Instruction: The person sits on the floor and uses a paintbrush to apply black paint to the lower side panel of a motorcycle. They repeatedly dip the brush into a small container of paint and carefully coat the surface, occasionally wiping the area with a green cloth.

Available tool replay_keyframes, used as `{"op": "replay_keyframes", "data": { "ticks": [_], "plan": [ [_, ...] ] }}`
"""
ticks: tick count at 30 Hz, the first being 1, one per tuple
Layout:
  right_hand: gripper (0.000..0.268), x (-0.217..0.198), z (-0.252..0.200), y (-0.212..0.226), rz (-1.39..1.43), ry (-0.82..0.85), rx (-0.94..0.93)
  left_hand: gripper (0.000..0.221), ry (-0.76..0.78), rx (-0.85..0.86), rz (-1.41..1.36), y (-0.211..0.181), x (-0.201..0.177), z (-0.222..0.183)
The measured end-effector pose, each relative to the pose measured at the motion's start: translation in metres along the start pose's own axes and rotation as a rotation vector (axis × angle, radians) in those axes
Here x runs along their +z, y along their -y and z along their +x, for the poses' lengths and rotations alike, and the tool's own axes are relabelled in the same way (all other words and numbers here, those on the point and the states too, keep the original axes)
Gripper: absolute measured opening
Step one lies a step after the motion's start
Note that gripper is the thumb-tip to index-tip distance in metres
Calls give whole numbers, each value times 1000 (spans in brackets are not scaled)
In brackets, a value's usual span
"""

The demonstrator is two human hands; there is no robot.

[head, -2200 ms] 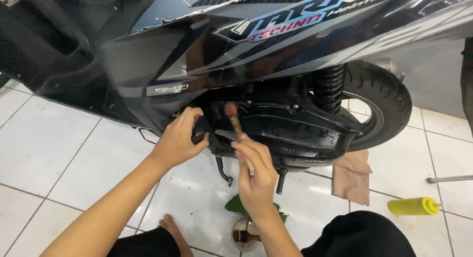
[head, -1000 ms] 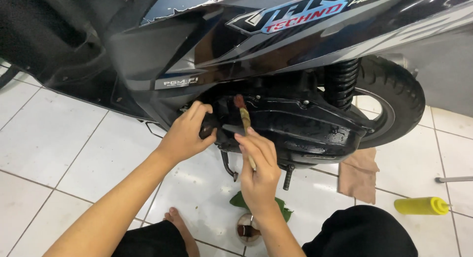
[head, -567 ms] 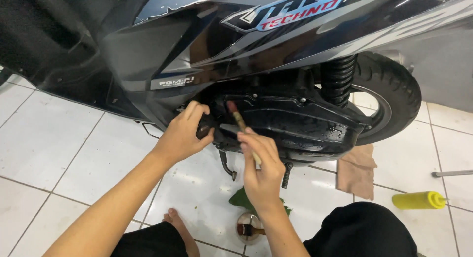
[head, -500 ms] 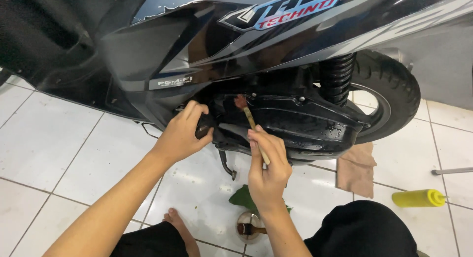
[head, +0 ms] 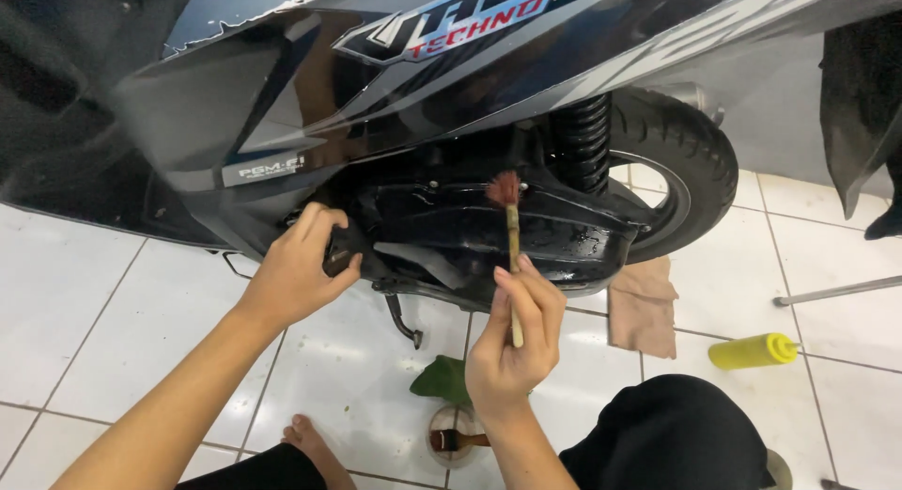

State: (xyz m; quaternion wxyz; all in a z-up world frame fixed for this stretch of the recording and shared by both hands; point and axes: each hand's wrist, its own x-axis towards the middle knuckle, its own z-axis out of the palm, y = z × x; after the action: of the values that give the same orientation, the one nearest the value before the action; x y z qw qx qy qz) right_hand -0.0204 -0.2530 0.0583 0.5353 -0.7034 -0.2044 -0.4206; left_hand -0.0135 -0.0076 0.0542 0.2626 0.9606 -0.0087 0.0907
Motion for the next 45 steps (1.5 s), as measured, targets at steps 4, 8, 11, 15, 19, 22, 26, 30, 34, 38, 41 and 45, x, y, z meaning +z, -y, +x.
{"op": "replay_keyframes", "data": {
  "ticks": [4, 8, 11, 15, 19, 22, 26, 30, 34, 38, 41, 45],
  "plan": [
    [18, -5, 3, 4, 60, 74, 5, 37, 10, -15, 12, 2, 3, 0],
    [27, -13, 7, -6, -110, -24, -37, 36, 16, -52, 7, -3, 0, 2],
    [34, -16, 6, -4, -115, 142, -66, 36, 9, -49, 2, -2, 3, 1],
    [43, -20, 3, 3, -56, 212, -25, 36, 12, -57, 20, -2, 4, 2],
    [43, -22, -2, 10, -48, 219, -5, 38, -4, -37, 31, -1, 4, 1],
    [43, -22, -6, 11, -95, 163, 19, 38, -3, -36, 38, -1, 5, 1],
    [43, -23, -8, 0, -145, 166, -28, 36, -3, -49, 32, -1, 5, 0],
    [60, -27, -6, -4, -219, 215, -5, 36, -24, -28, 37, -2, 7, 2],
    [69, -29, -16, -6, -260, 212, 20, 35, -39, -31, 46, 0, 9, 1],
    [69, -31, -10, -9, -280, 192, 30, 37, -40, -33, 49, 1, 11, 1],
    [74, -33, -7, -11, -330, 151, 28, 36, -84, 5, 65, 3, 13, 0],
    [72, -33, -4, -15, -330, 158, 15, 37, -86, -14, 61, 3, 15, 1]
  ]
}}
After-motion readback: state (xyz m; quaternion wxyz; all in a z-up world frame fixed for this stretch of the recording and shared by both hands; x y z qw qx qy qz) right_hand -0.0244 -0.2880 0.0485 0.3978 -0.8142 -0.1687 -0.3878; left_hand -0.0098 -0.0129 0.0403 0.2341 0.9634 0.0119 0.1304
